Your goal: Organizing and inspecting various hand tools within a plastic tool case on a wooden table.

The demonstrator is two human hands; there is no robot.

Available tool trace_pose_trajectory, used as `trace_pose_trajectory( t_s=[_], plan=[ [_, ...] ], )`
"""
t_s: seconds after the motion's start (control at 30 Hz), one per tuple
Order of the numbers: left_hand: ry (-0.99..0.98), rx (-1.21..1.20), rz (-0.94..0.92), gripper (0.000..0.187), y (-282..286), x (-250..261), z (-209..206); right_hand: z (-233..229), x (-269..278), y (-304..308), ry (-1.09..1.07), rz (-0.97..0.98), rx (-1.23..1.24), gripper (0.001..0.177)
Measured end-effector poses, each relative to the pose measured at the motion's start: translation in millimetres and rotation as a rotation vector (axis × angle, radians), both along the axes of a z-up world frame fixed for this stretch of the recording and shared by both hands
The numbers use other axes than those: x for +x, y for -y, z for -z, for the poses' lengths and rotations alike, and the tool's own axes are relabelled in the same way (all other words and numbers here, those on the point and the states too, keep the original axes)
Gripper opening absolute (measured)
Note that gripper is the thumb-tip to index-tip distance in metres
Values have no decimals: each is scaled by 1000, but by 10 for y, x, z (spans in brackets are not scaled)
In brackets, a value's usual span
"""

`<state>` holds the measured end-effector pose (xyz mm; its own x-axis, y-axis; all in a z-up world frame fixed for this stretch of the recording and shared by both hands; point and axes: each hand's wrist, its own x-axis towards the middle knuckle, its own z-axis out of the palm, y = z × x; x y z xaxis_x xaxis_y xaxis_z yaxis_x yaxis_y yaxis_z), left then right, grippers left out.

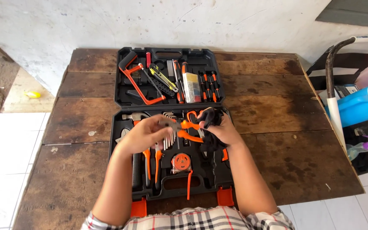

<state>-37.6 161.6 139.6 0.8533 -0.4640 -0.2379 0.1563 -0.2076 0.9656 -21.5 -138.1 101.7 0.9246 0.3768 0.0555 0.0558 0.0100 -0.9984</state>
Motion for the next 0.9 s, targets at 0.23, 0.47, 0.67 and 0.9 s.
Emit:
trace_pose_trajectory(
  t_s=[0.23, 0.47, 0.67, 0.9],
  plan=[
    [94, -581, -178, 46, 811, -235, 1065, 532, -132, -315, -512, 277, 593, 24],
    [-150, -445, -244, 41, 631, -282, 679, -403, -237, -571, 405, 407, -41, 19],
    [-65, -32, 31, 30, 700, -411, 326, -401, 138, -723, 950, 439, -548, 31],
    [-315, -273, -93, 30, 666, -396, 356, -272, 161, -505, 476, 446, 119, 27]
  ],
)
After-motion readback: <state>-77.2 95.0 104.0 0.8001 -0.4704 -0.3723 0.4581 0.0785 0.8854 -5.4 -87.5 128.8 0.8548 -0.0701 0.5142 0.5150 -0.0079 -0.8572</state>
